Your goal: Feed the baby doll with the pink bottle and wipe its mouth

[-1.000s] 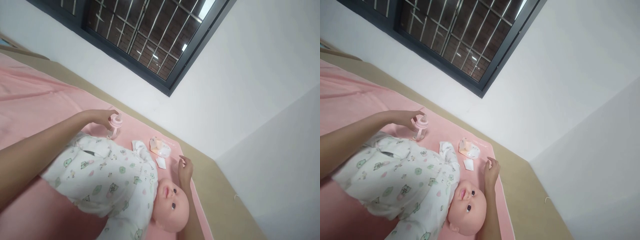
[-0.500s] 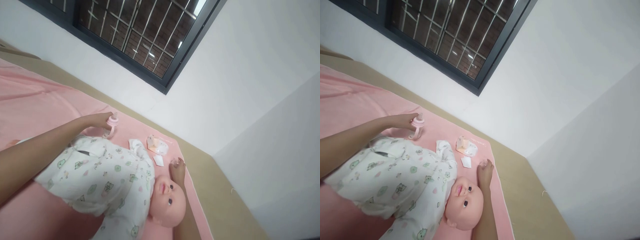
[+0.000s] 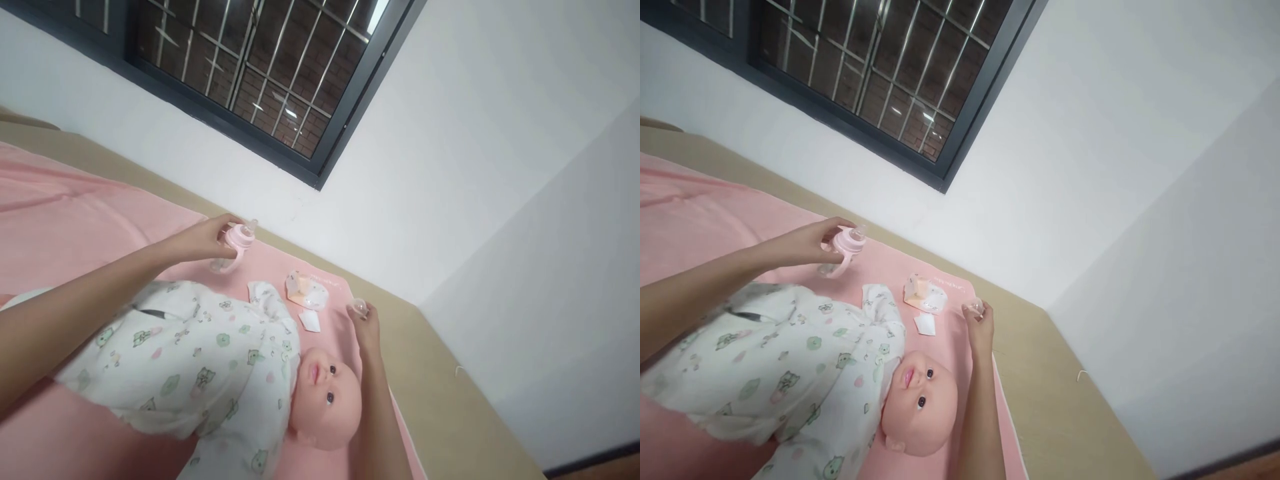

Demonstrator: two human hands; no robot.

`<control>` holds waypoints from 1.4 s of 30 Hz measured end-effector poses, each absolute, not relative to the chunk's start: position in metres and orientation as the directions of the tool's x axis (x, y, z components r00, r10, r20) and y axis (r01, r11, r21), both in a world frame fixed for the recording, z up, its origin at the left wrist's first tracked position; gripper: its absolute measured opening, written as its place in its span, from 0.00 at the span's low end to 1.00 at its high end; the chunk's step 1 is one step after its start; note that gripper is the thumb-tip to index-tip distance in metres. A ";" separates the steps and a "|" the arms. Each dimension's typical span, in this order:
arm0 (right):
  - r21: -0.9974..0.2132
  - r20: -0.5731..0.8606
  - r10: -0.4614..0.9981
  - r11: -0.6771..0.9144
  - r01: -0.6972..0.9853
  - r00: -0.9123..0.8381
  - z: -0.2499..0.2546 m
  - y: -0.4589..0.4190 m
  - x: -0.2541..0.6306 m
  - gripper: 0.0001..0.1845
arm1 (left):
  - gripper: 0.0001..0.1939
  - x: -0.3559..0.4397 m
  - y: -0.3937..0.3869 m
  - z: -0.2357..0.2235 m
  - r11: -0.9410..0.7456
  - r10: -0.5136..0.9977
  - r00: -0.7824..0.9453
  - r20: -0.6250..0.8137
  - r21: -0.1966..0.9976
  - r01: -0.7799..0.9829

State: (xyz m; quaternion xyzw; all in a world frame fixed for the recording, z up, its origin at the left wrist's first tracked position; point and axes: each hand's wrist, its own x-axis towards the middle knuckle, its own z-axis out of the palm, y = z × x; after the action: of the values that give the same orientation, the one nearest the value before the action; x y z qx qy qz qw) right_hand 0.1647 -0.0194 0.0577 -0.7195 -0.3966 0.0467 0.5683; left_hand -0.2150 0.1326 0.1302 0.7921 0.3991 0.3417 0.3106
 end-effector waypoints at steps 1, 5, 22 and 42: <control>-0.879 0.346 0.647 -0.030 0.475 0.680 0.072 -0.021 0.159 0.33 | 0.36 -0.211 0.125 0.133 -0.512 0.829 0.465 0.312 0.758 0.404; -0.892 0.413 0.705 0.186 0.411 0.577 0.131 -0.034 0.116 0.33 | 0.31 -0.195 0.088 0.143 -0.627 0.739 0.554 0.383 0.691 0.359; -0.812 0.514 0.852 0.445 0.378 0.102 0.156 -0.071 -0.018 0.29 | 0.39 -0.198 0.006 0.176 -0.716 0.638 0.706 0.308 0.575 0.396; -0.860 0.475 0.859 0.405 0.311 0.193 0.157 -0.074 -0.032 0.45 | 0.43 -0.192 0.008 0.167 -0.780 0.575 0.711 0.404 0.533 0.328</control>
State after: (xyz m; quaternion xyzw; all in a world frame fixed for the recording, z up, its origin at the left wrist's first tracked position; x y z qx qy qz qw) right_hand -0.0315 -0.0742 0.1568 -0.4941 -0.5917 0.2306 0.5938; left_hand -0.1915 0.0077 0.1672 0.8992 0.2511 0.2853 0.2168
